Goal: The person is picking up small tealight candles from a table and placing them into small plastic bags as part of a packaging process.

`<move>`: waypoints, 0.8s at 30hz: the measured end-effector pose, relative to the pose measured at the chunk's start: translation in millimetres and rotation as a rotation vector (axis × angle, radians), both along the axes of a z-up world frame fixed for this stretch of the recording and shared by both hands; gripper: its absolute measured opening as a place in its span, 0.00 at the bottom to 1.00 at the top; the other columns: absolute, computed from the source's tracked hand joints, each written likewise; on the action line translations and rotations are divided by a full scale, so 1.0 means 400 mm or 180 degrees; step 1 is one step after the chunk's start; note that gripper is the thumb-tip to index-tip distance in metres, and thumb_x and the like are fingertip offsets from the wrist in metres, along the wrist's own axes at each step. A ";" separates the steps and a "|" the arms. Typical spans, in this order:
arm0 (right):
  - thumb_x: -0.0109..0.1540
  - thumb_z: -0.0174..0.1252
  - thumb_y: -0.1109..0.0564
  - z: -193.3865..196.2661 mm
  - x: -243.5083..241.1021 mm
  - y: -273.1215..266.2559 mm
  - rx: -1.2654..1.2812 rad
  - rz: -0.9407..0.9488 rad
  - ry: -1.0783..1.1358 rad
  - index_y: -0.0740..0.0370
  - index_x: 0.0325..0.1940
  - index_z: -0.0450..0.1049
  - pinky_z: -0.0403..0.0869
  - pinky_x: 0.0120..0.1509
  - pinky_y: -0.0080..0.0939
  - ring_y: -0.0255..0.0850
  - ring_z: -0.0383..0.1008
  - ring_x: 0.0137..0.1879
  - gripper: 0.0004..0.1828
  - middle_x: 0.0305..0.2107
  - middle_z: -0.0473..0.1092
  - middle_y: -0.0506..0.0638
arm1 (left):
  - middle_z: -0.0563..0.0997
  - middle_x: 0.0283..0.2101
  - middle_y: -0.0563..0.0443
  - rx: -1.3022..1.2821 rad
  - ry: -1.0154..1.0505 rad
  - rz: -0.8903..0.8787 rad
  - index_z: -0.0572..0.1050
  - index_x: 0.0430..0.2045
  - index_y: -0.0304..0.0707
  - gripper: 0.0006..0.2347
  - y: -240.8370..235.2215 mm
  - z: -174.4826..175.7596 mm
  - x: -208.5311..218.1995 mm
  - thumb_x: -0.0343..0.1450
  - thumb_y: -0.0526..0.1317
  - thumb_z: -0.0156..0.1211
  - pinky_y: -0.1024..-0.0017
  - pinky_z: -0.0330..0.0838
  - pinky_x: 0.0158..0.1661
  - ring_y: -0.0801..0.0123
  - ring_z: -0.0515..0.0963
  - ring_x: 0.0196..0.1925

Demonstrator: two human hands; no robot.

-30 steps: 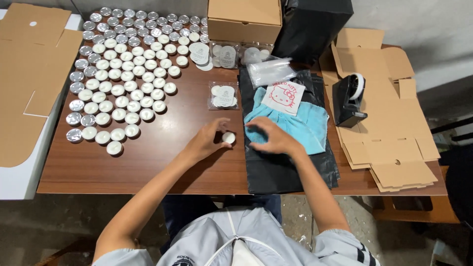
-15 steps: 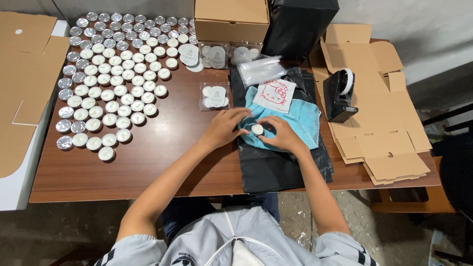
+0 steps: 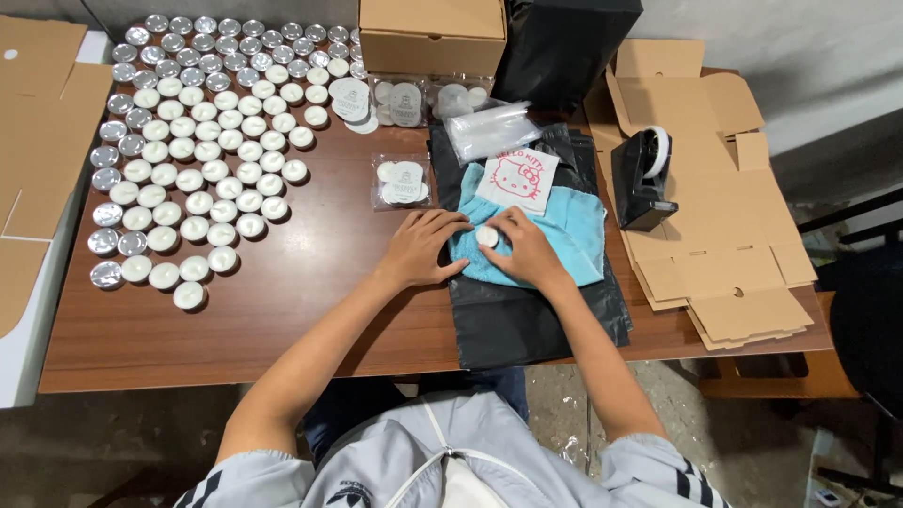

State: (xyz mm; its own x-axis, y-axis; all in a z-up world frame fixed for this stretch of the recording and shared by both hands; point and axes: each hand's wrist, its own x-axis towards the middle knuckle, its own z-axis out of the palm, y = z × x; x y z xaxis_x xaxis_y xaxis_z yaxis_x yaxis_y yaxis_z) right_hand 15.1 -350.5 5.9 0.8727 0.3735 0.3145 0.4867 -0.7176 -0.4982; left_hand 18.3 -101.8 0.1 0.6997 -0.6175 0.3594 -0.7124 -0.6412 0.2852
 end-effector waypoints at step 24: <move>0.54 0.73 0.47 0.020 0.003 -0.056 0.0041 -0.0022 -0.0051 0.53 0.48 0.78 0.78 0.49 0.44 0.46 0.77 0.45 0.21 0.40 0.70 0.47 | 0.74 0.61 0.52 0.0095 0.0274 -0.0030 0.72 0.57 0.46 0.25 -0.001 0.038 -0.010 0.71 0.60 0.55 0.58 0.63 0.60 0.63 0.70 0.64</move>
State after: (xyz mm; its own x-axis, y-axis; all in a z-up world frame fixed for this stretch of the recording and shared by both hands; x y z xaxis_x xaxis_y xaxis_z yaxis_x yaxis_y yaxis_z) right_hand 16.5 -372.7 13.9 0.8699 0.3634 0.3334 0.4899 -0.7144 -0.4996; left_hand 14.4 -102.2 15.2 0.7214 -0.6336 0.2796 -0.6920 -0.6438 0.3266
